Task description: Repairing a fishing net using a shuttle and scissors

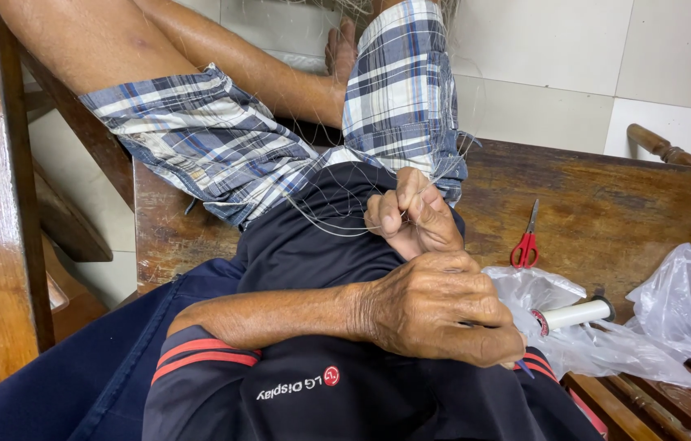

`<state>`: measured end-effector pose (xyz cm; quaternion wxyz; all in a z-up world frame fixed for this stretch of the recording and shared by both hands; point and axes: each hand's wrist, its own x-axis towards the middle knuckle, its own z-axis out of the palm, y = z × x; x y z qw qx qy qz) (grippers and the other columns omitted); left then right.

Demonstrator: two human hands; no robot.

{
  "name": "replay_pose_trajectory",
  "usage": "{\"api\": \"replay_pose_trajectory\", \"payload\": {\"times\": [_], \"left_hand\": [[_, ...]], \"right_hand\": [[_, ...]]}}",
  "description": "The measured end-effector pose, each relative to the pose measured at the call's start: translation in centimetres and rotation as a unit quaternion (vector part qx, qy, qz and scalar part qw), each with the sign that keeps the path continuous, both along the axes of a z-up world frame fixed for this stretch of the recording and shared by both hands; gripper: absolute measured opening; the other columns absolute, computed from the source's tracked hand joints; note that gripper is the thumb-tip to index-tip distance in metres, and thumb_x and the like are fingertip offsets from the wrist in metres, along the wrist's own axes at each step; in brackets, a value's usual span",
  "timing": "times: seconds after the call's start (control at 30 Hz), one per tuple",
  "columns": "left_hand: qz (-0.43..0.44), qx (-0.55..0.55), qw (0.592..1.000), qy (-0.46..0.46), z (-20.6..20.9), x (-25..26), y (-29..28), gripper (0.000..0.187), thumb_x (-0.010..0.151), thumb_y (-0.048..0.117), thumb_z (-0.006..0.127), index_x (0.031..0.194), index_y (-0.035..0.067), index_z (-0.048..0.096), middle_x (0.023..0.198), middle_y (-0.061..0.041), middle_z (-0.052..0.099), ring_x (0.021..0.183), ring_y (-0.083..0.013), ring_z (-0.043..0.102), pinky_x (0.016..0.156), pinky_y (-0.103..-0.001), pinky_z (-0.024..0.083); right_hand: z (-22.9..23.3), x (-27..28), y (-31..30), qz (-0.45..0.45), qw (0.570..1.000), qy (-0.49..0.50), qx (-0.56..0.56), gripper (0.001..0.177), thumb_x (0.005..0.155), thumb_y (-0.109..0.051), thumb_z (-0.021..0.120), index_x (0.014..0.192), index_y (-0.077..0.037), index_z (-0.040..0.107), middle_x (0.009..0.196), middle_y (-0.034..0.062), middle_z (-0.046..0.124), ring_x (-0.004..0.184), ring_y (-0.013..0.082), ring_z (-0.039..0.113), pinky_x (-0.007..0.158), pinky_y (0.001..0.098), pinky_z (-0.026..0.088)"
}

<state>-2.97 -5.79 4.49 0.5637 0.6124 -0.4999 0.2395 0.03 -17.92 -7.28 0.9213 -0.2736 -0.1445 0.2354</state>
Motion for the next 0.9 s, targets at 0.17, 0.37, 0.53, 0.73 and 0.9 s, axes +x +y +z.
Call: {"api": "replay_pose_trajectory", "payload": {"times": [0.17, 0.37, 0.53, 0.73, 0.9], "left_hand": [[0.000, -0.018, 1.000, -0.002, 0.5, 0.0, -0.2, 0.018, 0.127, 0.013, 0.063, 0.116, 0.011, 0.078, 0.106, -0.002, 0.077, 0.084, -0.0232, 0.067, 0.078, -0.043, 0.047], [0.034, -0.022, 0.999, -0.029, 1.5, 0.1, -0.4, 0.014, 0.123, 0.017, 0.073, 0.110, 0.014, 0.076, 0.097, -0.001, 0.068, 0.078, -0.0211, 0.061, 0.072, -0.041, 0.042], [0.033, -0.024, 0.999, -0.030, 1.7, 0.1, -0.4, 0.011, 0.122, 0.014, 0.074, 0.111, 0.013, 0.075, 0.096, -0.002, 0.066, 0.076, -0.0217, 0.056, 0.069, -0.041, 0.039], [0.030, -0.001, 0.998, -0.053, 1.5, 0.2, -0.1, 0.019, 0.125, 0.009, 0.064, 0.114, 0.015, 0.078, 0.096, -0.002, 0.060, 0.076, -0.0198, 0.054, 0.068, -0.040, 0.037], [0.036, 0.015, 0.996, -0.083, 1.7, 0.2, 0.1, 0.020, 0.124, 0.002, 0.061, 0.116, 0.013, 0.076, 0.095, -0.002, 0.061, 0.076, -0.0190, 0.052, 0.066, -0.038, 0.034]], "right_hand": [[-1.4, -0.8, -1.0, 0.015, 0.999, 0.050, -0.014, 0.023, 0.123, -0.027, 0.079, 0.117, -0.015, 0.061, 0.153, 0.0323, 0.073, 0.105, 0.0248, 0.063, 0.097, 0.0367, 0.051], [0.1, -0.2, -0.1, 0.047, 0.998, 0.021, -0.023, 0.024, 0.121, -0.034, 0.081, 0.109, -0.019, 0.066, 0.187, 0.0304, 0.051, 0.126, 0.0210, 0.059, 0.092, 0.0303, 0.041], [0.4, -0.3, 0.0, 0.041, 0.998, 0.030, -0.036, 0.024, 0.119, -0.035, 0.081, 0.107, -0.020, 0.067, 0.189, 0.0325, 0.046, 0.131, 0.0232, 0.060, 0.094, 0.0283, 0.044], [1.0, -0.4, 0.4, 0.018, 0.998, 0.023, -0.048, 0.026, 0.121, -0.034, 0.080, 0.107, -0.017, 0.066, 0.190, 0.0346, 0.043, 0.132, 0.0244, 0.061, 0.093, 0.0277, 0.044], [1.3, -0.4, 0.6, -0.007, 0.998, 0.027, -0.059, 0.027, 0.120, -0.034, 0.080, 0.106, -0.018, 0.064, 0.191, 0.0326, 0.042, 0.131, 0.0226, 0.065, 0.086, 0.0270, 0.042]]}}
